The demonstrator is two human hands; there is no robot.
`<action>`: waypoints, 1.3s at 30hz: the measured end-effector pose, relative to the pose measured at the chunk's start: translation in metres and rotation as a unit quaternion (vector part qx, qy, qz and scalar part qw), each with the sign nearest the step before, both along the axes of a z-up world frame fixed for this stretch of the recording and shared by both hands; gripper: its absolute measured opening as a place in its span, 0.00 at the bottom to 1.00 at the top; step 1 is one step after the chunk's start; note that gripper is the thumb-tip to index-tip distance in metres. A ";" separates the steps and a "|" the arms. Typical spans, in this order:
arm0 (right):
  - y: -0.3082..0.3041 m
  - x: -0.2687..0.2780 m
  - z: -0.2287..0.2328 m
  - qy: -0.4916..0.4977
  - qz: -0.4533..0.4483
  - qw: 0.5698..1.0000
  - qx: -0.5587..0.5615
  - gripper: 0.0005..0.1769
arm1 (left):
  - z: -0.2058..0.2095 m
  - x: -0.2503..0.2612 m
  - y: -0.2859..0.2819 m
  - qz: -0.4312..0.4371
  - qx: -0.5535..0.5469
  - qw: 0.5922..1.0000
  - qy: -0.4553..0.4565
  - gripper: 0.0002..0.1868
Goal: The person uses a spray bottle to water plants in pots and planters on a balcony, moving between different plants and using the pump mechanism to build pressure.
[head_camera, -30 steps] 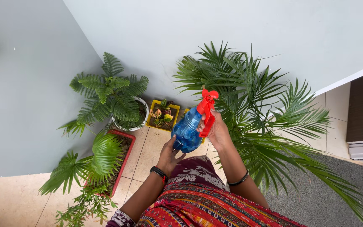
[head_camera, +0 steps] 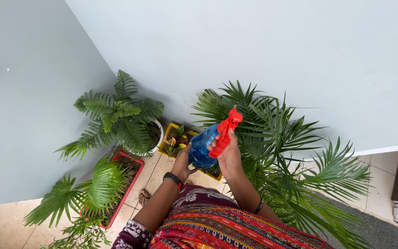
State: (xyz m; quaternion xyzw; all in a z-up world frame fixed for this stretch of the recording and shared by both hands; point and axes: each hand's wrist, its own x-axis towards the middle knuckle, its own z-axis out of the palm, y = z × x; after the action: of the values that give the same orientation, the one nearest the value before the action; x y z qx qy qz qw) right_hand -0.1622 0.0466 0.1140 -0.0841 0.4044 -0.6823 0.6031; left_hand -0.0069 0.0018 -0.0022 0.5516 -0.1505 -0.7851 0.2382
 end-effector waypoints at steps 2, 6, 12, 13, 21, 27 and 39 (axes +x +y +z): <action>-0.003 -0.006 -0.007 0.021 0.012 1.000 -0.007 0.20 | -0.005 -0.007 0.008 0.027 0.007 1.000 0.000 0.34; -0.006 -0.017 -0.017 0.051 0.017 0.999 -0.009 0.21 | -0.017 -0.011 0.018 0.054 -0.008 0.998 0.013 0.36; -0.011 -0.026 -0.009 0.051 0.035 0.998 -0.005 0.27 | -0.029 -0.013 0.014 0.090 -0.022 0.996 -0.001 0.37; -0.011 -0.028 -0.010 0.058 0.043 0.997 -0.010 0.28 | -0.029 -0.014 0.014 0.092 -0.022 0.996 -0.001 0.37; -0.007 -0.039 -0.011 0.091 0.053 0.994 -0.013 0.27 | -0.020 -0.019 0.016 0.085 -0.028 0.996 0.012 0.37; -0.011 -0.037 -0.002 0.109 0.045 0.993 0.022 0.29 | -0.020 -0.019 0.015 0.095 -0.011 0.995 0.004 0.36; -0.074 0.005 -0.011 0.173 0.260 0.949 0.044 0.29 | -0.037 0.010 0.009 0.157 0.091 0.977 0.109 0.40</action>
State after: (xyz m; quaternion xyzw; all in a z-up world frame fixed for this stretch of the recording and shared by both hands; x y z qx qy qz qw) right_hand -0.1571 -0.0276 0.1034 -0.2765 0.4966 -0.4584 0.6833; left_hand 0.0032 0.0110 -0.0388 0.4987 0.0370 -0.8038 0.3224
